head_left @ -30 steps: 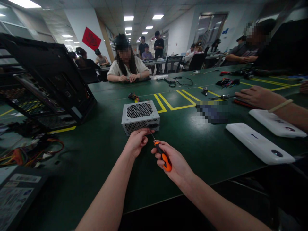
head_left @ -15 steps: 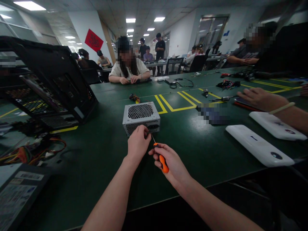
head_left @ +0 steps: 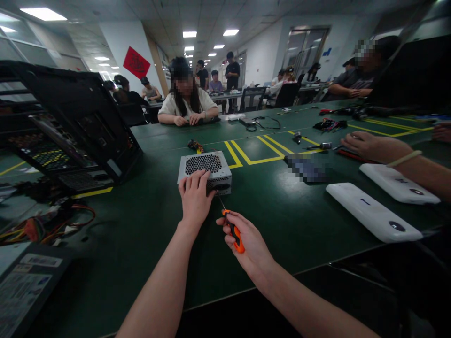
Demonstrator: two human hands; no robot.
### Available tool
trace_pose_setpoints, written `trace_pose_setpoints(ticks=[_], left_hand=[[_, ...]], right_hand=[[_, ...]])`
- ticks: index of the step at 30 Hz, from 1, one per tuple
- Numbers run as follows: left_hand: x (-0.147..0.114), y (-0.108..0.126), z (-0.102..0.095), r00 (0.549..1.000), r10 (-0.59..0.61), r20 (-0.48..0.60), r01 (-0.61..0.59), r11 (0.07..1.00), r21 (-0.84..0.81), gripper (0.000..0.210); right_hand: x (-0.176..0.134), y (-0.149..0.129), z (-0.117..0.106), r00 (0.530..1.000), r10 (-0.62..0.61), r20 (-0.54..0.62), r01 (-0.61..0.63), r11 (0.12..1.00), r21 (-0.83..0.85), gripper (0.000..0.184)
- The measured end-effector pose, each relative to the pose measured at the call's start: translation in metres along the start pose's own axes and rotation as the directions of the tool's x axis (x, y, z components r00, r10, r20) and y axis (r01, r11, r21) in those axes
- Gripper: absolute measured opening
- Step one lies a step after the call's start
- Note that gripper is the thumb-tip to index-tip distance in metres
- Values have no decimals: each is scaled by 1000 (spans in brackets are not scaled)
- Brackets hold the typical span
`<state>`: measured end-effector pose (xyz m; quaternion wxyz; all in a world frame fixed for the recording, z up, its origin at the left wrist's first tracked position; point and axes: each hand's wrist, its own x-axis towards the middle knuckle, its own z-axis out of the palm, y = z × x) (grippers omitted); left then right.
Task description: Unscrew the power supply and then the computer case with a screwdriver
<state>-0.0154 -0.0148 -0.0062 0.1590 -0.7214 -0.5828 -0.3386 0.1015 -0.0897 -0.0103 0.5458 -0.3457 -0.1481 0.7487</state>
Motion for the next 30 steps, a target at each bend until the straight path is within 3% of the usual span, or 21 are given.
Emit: trace_pose_setpoints(ticks=[21, 30], left_hand=[[0, -4, -5, 1000, 4, 15, -3, 999, -33, 45], [2, -1, -5, 999, -33, 16, 33, 998, -48, 42]], right_hand=[[1, 1, 2, 1000, 1, 13, -1, 1000, -6, 10], [0, -1, 1, 999, 49, 10, -48, 996, -72, 19]])
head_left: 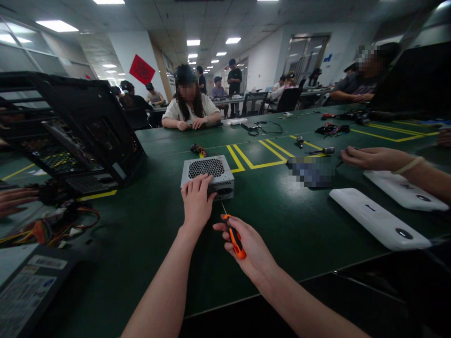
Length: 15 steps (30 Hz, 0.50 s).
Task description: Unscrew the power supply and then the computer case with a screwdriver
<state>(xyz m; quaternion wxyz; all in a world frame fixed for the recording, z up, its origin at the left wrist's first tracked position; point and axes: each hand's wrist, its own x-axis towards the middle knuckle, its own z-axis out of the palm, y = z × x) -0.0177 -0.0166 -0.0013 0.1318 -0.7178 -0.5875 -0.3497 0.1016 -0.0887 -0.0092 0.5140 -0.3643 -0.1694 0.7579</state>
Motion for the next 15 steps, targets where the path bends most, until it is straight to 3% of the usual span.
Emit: trace_pose_setpoints(ticks=[8, 15], left_hand=[[0, -2, -1, 1000, 1, 9, -1, 1000, -8, 43], [-3, -2, 1, 999, 47, 10, -47, 998, 43, 53]], right_hand=[[1, -2, -1, 995, -81, -61, 75, 992, -98, 16], [-1, -7, 2, 993, 101, -57, -104, 993, -48, 12]])
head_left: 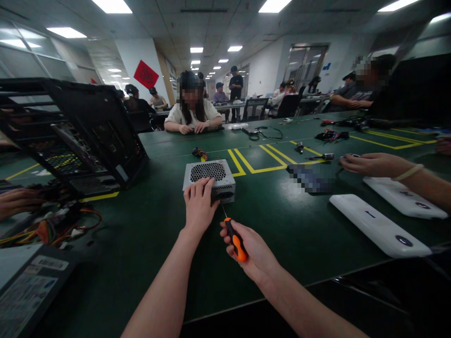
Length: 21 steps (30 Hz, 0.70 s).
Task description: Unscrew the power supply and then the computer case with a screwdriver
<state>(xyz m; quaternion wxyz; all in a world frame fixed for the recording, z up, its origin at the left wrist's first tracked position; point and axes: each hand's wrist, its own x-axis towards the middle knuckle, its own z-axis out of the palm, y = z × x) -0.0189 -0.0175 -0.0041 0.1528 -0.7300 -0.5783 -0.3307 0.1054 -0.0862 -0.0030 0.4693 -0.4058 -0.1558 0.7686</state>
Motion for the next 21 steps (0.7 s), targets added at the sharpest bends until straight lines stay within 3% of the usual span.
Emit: trace_pose_setpoints(ticks=[2, 7, 17, 21], left_hand=[[-1, 2, 2, 1000, 3, -16, -3, 1000, 14, 51], [-2, 5, 6, 999, 31, -24, -29, 997, 74, 34], [-3, 4, 8, 997, 39, -66, -36, 998, 46, 19], [-3, 5, 4, 998, 42, -54, -41, 999, 22, 18]], right_hand=[[1, 0, 1, 1000, 12, 10, -13, 1000, 27, 14], [3, 5, 0, 996, -89, 20, 89, 995, 34, 7], [-1, 1, -1, 999, -6, 49, 4, 1000, 24, 16], [2, 2, -4, 996, -67, 60, 64, 996, 54, 10]])
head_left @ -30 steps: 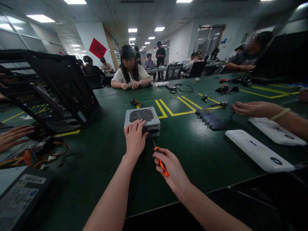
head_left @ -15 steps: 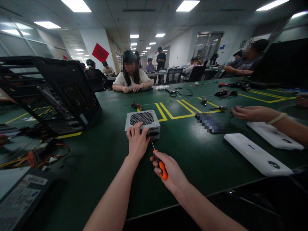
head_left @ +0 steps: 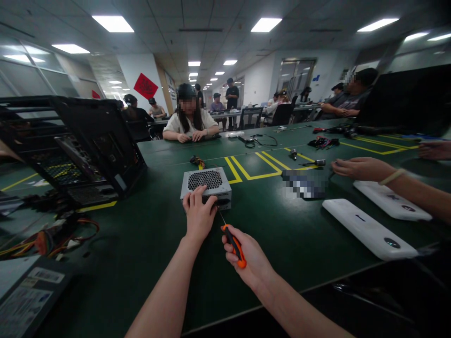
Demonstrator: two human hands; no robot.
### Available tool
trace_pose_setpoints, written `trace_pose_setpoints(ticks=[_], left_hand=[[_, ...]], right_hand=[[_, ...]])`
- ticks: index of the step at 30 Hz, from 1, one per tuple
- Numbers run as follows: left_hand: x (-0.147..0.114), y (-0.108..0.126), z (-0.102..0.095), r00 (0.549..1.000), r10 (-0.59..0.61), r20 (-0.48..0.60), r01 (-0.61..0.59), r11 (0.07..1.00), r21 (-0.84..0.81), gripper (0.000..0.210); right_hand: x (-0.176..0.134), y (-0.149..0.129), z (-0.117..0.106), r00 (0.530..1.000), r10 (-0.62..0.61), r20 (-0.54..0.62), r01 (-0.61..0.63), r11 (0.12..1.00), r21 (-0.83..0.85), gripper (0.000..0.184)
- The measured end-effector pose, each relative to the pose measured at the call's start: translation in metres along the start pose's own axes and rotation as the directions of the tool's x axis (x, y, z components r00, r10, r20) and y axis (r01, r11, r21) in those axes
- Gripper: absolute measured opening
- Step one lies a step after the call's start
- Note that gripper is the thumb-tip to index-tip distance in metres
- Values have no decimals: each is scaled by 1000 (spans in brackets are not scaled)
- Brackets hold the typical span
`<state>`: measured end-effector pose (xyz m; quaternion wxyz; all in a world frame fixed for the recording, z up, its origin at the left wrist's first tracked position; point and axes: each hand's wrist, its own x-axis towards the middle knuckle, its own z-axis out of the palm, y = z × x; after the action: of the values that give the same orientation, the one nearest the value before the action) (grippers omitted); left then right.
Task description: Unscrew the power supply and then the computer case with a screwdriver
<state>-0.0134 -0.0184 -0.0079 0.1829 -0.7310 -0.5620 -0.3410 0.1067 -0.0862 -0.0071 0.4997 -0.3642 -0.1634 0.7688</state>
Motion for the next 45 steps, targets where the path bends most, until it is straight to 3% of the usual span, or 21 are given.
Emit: trace_pose_setpoints(ticks=[4, 13, 20, 22, 28, 31, 34, 35, 37, 40, 42, 45], left_hand=[[0, -3, -4, 1000, 8, 16, -8, 1000, -25, 17], [-1, -5, -1, 1000, 10, 14, -10, 1000, 3, 27], [-1, 0, 2, 1000, -16, -9, 17, 999, 30, 26], [-1, 0, 3, 1000, -23, -12, 23, 999, 28, 25], [1, 3, 2, 999, -40, -13, 40, 999, 30, 25], [0, 7, -5, 999, -35, -18, 35, 999, -5, 24], [-3, 11, -9, 984, -176, -17, 173, 978, -116, 19], [-5, 12, -9, 967, -252, 36, 254, 948, -193, 16], [-7, 14, -6, 894, -348, 282, 438, 811, -387, 18], [-9, 16, 0, 657, -251, 711, 735, 422, -530, 33], [-8, 16, 2, 567, -159, 808, 820, 197, -537, 36], [-7, 14, 4, 536, -148, 831, 842, 26, -539, 33]], right_hand=[[0, 1, 0, 998, -50, -35, 51, 999, 10, 9], [-3, 0, 4, 996, 73, -41, -70, 996, 54, 18], [1, 3, 1, 998, -44, -34, 43, 999, -17, 6], [0, 2, 2, 999, -14, -33, 13, 1000, -4, 5], [-2, 1, 6, 997, 79, -8, -79, 996, -34, 22], [-4, 2, 6, 999, -16, -33, 11, 991, -130, 14], [-8, 3, 5, 980, -194, -47, 174, 947, -270, 21], [-9, 4, 5, 971, -238, -31, 219, 929, -300, 25], [-11, 5, 4, 962, -271, -9, 254, 912, -322, 26], [-8, 7, 1, 968, -251, -4, 239, 930, -280, 20], [-4, 6, -1, 975, -221, -2, 213, 943, -257, 17], [-3, -1, -8, 987, -142, 76, 161, 900, -404, 24]])
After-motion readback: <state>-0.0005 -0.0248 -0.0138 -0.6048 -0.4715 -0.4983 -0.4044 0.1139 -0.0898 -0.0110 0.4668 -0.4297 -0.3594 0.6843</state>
